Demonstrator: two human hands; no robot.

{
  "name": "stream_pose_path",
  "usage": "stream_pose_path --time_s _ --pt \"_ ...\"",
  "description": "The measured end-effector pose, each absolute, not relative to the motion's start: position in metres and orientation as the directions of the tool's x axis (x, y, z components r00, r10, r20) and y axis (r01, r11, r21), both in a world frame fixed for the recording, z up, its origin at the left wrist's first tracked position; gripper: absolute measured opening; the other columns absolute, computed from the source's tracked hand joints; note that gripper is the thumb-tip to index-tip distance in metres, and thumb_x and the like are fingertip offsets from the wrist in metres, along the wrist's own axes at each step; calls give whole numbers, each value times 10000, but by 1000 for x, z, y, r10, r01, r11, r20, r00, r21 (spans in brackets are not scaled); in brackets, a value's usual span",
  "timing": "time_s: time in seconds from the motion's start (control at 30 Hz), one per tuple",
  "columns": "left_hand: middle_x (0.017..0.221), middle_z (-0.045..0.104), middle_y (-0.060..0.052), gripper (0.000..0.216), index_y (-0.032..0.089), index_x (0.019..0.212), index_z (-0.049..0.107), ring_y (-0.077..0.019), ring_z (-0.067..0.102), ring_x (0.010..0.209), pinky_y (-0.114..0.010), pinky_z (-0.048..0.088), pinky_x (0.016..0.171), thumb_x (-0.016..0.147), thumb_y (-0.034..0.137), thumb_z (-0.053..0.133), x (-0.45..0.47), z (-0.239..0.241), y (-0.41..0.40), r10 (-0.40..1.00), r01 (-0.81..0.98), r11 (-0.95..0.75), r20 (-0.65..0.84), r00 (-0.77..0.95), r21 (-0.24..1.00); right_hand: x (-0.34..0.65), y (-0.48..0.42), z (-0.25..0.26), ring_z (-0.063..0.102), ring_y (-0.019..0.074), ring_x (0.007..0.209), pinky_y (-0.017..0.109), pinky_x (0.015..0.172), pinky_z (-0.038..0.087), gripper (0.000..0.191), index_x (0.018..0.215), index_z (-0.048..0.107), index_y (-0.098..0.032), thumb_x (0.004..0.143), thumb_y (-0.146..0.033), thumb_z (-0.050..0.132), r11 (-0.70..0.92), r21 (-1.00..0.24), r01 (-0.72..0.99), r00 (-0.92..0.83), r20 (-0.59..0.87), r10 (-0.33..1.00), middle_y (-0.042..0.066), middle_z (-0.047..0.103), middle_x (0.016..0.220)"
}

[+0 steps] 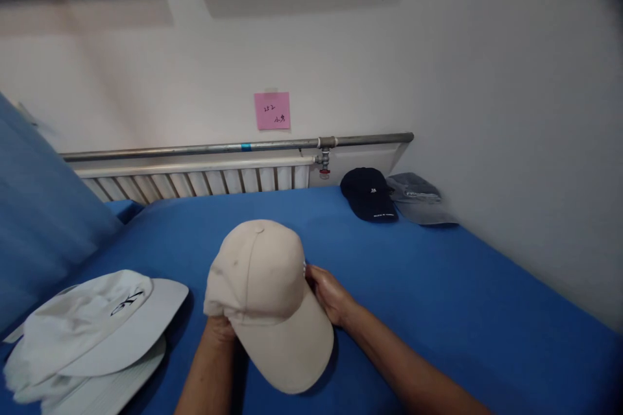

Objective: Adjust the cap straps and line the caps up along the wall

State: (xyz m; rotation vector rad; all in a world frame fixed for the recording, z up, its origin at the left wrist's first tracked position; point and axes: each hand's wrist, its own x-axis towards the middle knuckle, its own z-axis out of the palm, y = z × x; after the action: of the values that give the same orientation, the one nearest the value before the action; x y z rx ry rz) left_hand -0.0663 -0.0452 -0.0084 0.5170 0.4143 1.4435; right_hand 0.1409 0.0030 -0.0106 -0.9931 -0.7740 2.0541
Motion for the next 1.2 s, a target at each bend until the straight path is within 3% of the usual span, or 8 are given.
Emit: stream_pose_path --time_s 0.1,0.2,0.4,0.53,0.67,0.87,1.2 --pt "932 757 -27 155 225 895 742 -232 689 899 -375 497 937 752 262 696 -64 -8 -34 992 -845 69 56 116 530 143 8 -11 586 191 650 325 655 464 128 719 616 -180 748 -302 590 -578 -716 -392 -407 -429 807 29 619 621" --pt "908 766 -24 220 244 931 750 -212 700 899 -334 474 976 770 207 605 -63 -5 -28 996 -884 29 65 67 466 145 11 -10 580 186 642 319 653 466 111 715 616 -178 748 -269 561 -580 -686 -440 -371 -450 813 32 626 625" --pt "856 766 -43 344 187 1047 716 -164 711 857 -226 532 831 853 149 434 -59 5 -24 999 -920 -27 28 -17 391 147 12 -7 584 188 619 327 652 470 163 698 631 -162 760 -279 535 -605 -659 -447 -375 -476 795 59 641 646" --pt "833 757 -68 298 144 930 725 -187 708 825 -265 551 799 802 139 457 -55 22 -30 998 -929 -53 37 -43 367 148 14 -8 615 214 698 326 661 481 187 680 622 -167 767 -295 517 -612 -646 -457 -380 -480 791 75 651 648" --pt "884 749 -91 187 126 850 721 -217 700 854 -286 571 764 775 209 571 -52 32 -36 999 -906 -34 45 -17 422 149 16 -11 627 229 745 337 676 488 181 652 598 -181 756 -308 521 -602 -649 -465 -375 -471 798 75 659 660" --pt "870 764 -70 170 125 897 734 -172 717 769 -212 575 706 809 64 602 -52 23 -33 994 -830 -61 -45 -103 554 150 15 -14 624 232 763 333 685 482 170 659 606 -188 732 -338 574 -572 -675 -466 -361 -445 819 68 665 677" --pt "987 753 -51 232 173 1018 727 -179 705 905 -241 546 846 858 111 572 -46 17 -32 997 -854 -73 8 -80 515 148 12 -12 623 243 798 353 724 479 255 745 647 -188 740 -433 574 -513 -751 -415 -379 -370 848 60 685 703"
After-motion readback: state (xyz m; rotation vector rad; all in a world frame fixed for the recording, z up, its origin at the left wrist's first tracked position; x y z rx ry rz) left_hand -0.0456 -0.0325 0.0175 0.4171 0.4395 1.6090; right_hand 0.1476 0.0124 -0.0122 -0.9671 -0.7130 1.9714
